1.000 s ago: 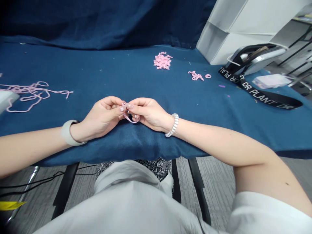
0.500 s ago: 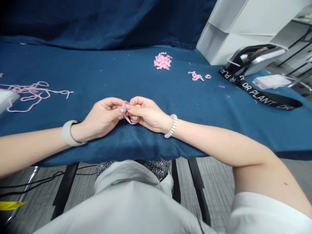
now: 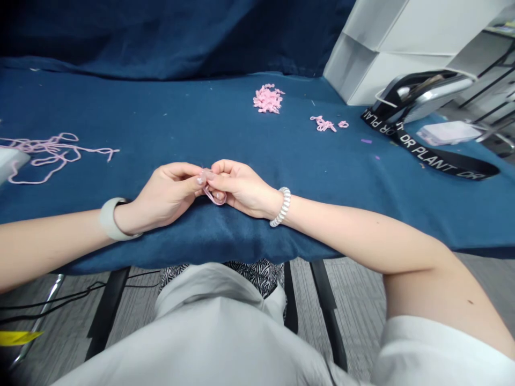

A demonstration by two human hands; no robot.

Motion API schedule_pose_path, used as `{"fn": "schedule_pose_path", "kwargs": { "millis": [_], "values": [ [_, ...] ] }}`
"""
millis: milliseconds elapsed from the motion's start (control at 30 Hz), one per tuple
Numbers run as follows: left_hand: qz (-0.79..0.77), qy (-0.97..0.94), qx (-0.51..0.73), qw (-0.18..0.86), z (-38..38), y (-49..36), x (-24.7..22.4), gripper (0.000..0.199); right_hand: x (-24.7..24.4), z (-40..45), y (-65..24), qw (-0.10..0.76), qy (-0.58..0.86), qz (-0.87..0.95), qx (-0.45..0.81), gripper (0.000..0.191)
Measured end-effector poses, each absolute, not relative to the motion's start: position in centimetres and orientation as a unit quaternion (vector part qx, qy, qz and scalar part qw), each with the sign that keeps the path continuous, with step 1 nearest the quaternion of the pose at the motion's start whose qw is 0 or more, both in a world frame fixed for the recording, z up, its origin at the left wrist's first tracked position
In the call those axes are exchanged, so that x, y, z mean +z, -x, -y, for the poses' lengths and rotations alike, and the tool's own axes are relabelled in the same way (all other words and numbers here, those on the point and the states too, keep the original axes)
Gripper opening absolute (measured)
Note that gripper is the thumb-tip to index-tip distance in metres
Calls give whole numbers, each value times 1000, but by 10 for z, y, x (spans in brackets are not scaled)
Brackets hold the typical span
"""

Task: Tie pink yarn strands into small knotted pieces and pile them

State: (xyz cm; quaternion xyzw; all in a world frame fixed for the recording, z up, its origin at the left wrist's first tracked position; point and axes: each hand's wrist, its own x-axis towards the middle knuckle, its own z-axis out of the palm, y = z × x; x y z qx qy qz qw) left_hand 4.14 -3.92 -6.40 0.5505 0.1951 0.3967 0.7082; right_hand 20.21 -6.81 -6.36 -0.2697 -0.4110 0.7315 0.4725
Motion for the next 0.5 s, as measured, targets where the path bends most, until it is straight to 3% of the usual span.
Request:
{"fn": "schedule_pose_path", "kwargs": {
  "millis": [500],
  "values": [
    [-235,-555,423,677,37,-41,-67,14,-64,68,-200,475,270,412,729,40]
  ]
}}
